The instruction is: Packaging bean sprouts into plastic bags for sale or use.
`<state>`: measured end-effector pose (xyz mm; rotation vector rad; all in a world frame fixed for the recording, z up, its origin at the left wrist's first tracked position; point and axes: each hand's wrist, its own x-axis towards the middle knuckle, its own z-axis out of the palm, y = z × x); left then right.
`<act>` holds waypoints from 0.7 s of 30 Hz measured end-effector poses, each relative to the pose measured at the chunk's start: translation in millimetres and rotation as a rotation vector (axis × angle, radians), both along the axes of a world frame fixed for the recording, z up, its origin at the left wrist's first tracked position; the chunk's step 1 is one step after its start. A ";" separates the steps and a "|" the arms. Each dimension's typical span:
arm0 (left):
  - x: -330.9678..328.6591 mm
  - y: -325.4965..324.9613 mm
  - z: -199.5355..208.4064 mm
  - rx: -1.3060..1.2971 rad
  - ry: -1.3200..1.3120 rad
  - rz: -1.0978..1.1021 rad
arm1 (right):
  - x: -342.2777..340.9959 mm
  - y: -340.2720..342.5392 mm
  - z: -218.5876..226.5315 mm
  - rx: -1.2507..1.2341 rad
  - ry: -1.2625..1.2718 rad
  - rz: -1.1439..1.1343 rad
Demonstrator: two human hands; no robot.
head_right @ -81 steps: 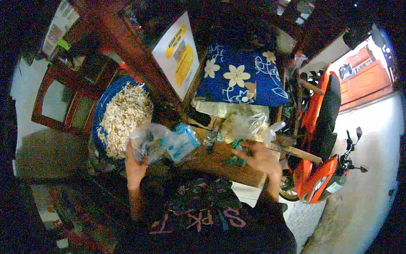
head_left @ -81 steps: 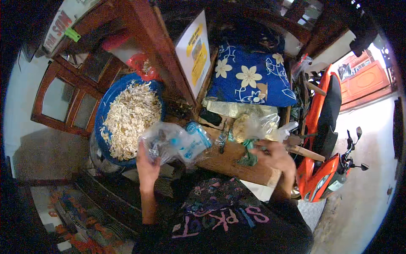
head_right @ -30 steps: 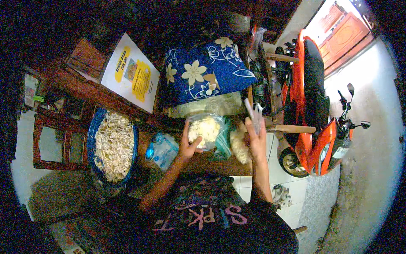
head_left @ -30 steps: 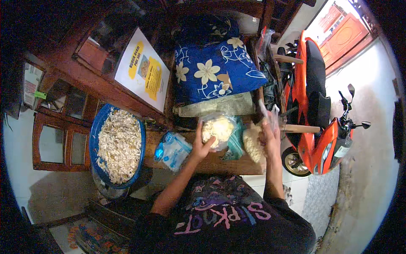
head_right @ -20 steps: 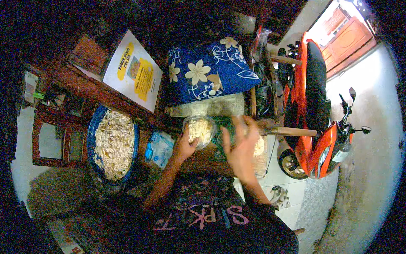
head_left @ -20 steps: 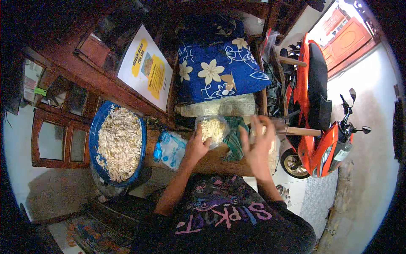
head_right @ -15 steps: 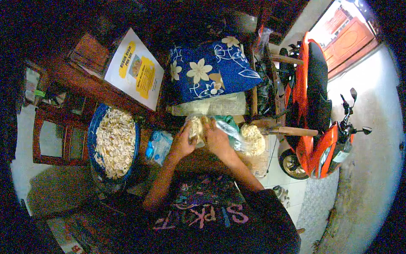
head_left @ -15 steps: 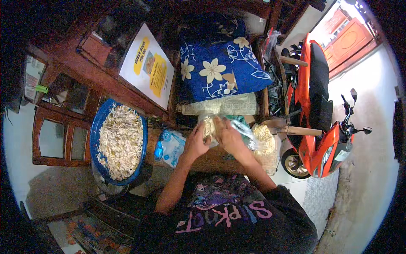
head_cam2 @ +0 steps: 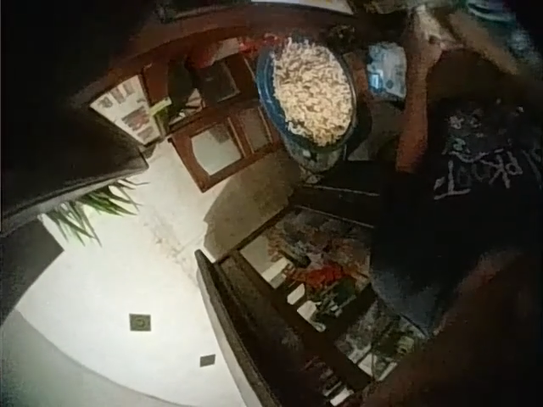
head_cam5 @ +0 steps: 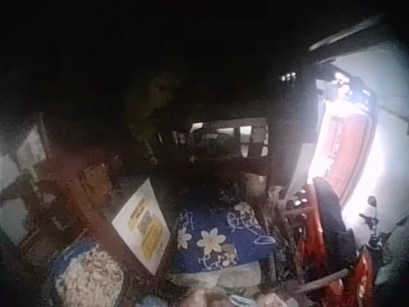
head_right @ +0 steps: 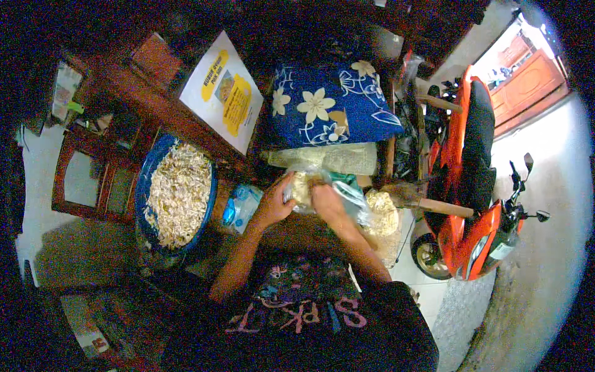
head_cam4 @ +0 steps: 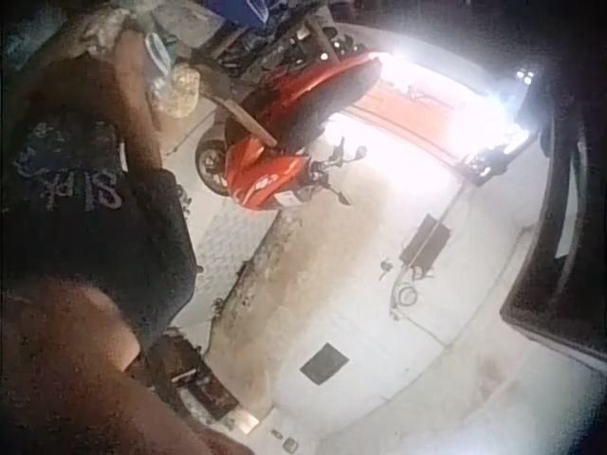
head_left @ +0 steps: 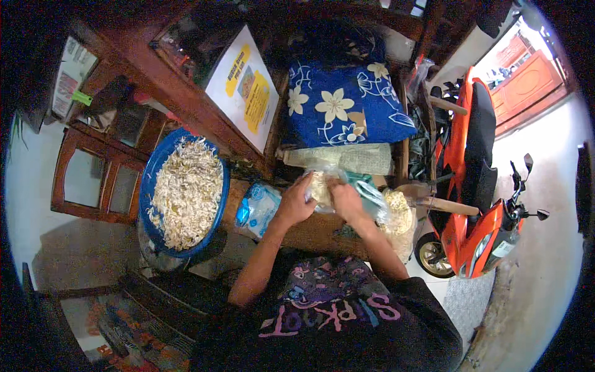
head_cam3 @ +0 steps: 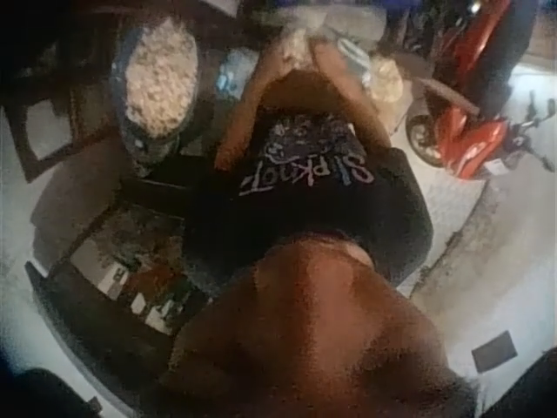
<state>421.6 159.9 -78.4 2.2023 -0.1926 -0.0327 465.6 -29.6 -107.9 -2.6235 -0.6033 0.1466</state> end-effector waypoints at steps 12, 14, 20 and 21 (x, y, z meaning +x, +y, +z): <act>-22.7 -26.4 -63.8 -0.087 -0.036 -0.058 | 3.9 44.1 125.6 0.128 -0.043 0.175; -28.4 -49.1 -60.3 -0.086 -0.026 0.013 | 28.0 81.4 100.2 -0.100 0.007 0.208; -49.2 -46.9 -124.5 -0.266 0.190 -0.033 | 41.2 149.6 -25.4 -0.626 -0.079 0.581; -48.2 -48.0 -109.5 -0.274 0.191 -0.041 | 45.0 145.1 -23.3 -0.634 -0.074 0.575</act>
